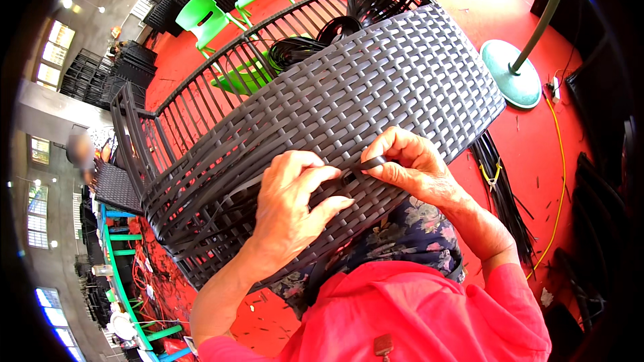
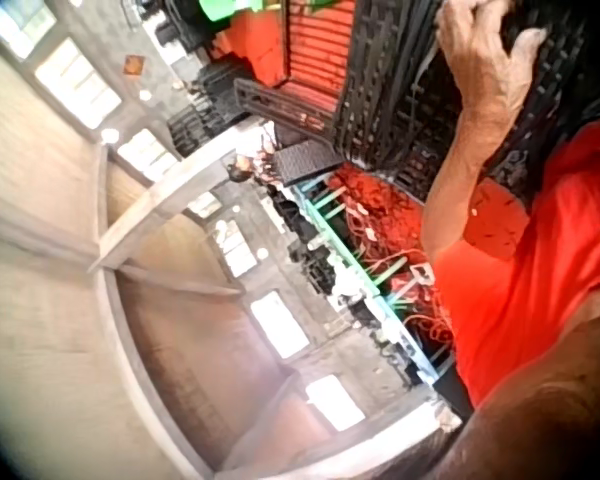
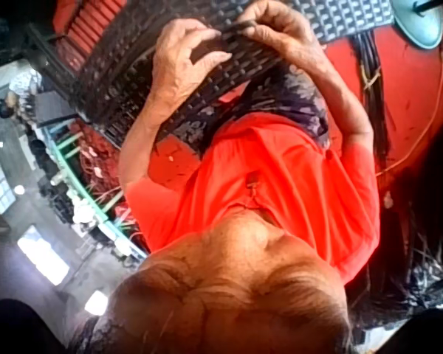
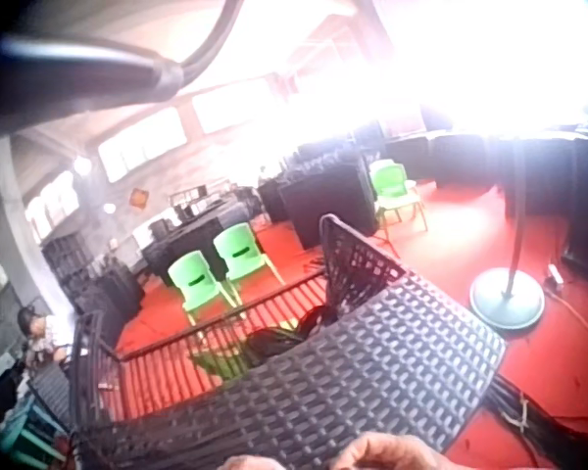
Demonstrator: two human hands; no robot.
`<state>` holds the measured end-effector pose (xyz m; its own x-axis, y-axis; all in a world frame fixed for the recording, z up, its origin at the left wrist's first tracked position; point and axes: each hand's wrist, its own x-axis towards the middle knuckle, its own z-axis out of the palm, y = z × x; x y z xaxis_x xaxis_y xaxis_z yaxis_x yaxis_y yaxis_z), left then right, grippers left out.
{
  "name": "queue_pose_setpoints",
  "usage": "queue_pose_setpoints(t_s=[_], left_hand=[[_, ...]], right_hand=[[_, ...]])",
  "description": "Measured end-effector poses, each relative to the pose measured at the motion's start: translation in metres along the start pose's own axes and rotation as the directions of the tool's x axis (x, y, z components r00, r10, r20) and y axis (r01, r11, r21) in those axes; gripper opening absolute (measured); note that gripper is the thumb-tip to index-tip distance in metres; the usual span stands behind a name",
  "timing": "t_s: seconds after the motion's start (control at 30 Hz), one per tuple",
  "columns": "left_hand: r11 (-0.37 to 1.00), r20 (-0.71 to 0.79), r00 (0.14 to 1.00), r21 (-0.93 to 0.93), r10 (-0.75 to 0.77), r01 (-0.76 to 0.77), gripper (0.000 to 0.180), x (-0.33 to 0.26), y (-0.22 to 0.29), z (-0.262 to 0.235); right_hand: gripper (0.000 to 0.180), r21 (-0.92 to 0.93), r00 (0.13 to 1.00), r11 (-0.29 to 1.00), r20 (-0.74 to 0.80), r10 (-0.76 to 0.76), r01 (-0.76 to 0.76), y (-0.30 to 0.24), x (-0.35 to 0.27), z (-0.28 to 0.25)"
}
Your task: The person weaves plastic wicker strips through a furniture frame by hand, pulling the strips tight and tucking the ends into the weave.
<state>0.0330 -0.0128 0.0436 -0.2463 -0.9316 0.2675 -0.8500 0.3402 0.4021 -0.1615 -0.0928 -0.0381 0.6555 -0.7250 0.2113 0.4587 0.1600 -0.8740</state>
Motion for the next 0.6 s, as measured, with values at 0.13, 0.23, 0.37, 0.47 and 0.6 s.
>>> queue_pose_setpoints(t_s=[0.13, 0.23, 0.37, 0.47, 0.6], left_hand=[[0.996, 0.047, 0.998, -0.084, 0.033, -0.029, 0.024, 0.007, -0.004, 0.02], [0.875, 0.175, 0.971, -0.43, -0.16, 0.222, 0.016, 0.008, -0.013, 0.007], [0.725, 0.236, 0.971, -0.663, -0.033, 0.186, 0.017, 0.009, -0.025, 0.003], [0.627, 0.287, 0.952, -0.725, -0.102, 0.286, 0.014, 0.008, -0.027, 0.0], [0.708, 0.252, 0.96, -0.655, -0.124, 0.264, 0.011, 0.004, -0.023, -0.002]], right_hand=[[0.015, 0.016, 0.994, 0.999, 0.102, -0.035, 0.034, 0.001, 0.004, -0.012], [0.025, -0.364, 0.952, 0.926, 0.305, 0.021, 0.097, -0.022, 0.005, -0.02], [0.033, -0.447, 0.813, 0.791, 0.572, -0.108, 0.419, -0.014, 0.019, -0.033], [0.024, -0.539, 0.836, 0.706, 0.532, -0.138, 0.459, -0.016, 0.027, -0.028], [0.022, -0.689, 0.907, 0.594, 0.357, -0.221, 0.416, -0.011, 0.027, -0.021]])
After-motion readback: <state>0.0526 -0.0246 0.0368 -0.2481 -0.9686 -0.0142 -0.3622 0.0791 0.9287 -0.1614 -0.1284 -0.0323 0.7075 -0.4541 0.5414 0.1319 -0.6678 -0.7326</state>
